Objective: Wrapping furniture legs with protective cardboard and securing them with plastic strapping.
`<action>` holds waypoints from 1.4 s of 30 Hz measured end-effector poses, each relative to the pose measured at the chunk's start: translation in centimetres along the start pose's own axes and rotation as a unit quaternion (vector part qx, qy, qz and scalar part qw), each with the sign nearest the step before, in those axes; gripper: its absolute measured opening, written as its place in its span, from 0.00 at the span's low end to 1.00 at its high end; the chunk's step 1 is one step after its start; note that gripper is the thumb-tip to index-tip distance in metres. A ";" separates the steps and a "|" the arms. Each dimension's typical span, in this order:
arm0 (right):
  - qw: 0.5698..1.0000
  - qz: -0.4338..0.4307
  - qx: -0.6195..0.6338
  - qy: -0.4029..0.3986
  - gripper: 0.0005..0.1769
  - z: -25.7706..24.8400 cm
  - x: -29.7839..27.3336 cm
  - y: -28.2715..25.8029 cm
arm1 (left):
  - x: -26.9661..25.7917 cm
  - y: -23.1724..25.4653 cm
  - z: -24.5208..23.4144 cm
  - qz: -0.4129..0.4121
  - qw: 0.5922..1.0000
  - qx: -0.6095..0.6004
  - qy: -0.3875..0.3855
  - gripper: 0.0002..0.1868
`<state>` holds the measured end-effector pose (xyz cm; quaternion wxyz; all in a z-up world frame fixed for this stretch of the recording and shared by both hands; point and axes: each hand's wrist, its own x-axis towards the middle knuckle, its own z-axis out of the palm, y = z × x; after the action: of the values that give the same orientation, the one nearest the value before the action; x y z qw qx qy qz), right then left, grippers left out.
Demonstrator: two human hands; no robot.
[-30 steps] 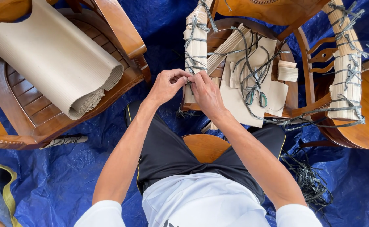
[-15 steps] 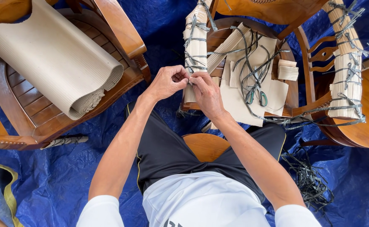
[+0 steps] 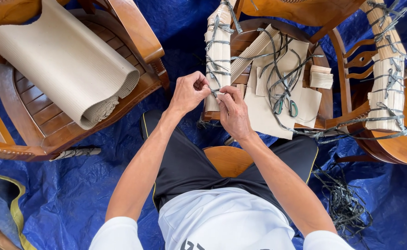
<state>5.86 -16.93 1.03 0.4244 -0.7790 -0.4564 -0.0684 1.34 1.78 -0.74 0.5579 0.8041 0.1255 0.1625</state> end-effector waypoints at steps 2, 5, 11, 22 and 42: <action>1.000 -0.015 -0.019 0.001 0.03 -0.1 -0.1 0.0 | -0.1 0.2 0.1 0.017 1.000 -0.004 0.018 0.05; 1.000 0.000 -0.013 -0.012 0.03 -0.2 -0.1 -0.1 | -0.1 -0.3 0.6 0.006 0.999 0.007 0.032 0.03; 1.000 0.005 -0.024 0.001 0.06 0.0 -1.2 0.1 | -0.4 -0.2 -0.6 0.024 1.000 -0.010 0.012 0.04; 0.974 0.196 -0.112 0.010 0.27 -3.4 -15.0 12.3 | -12.0 -15.3 3.8 -0.164 0.972 -0.149 0.071 0.19; 0.804 0.535 -0.049 0.255 0.37 -3.0 -22.6 28.6 | -14.1 -11.9 16.0 -0.267 0.963 0.003 -0.033 0.23</action>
<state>15.73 -40.24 -25.43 0.4556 -0.8741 0.1609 -0.0491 -5.38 -13.23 -18.80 0.5820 0.7481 0.3181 -0.0192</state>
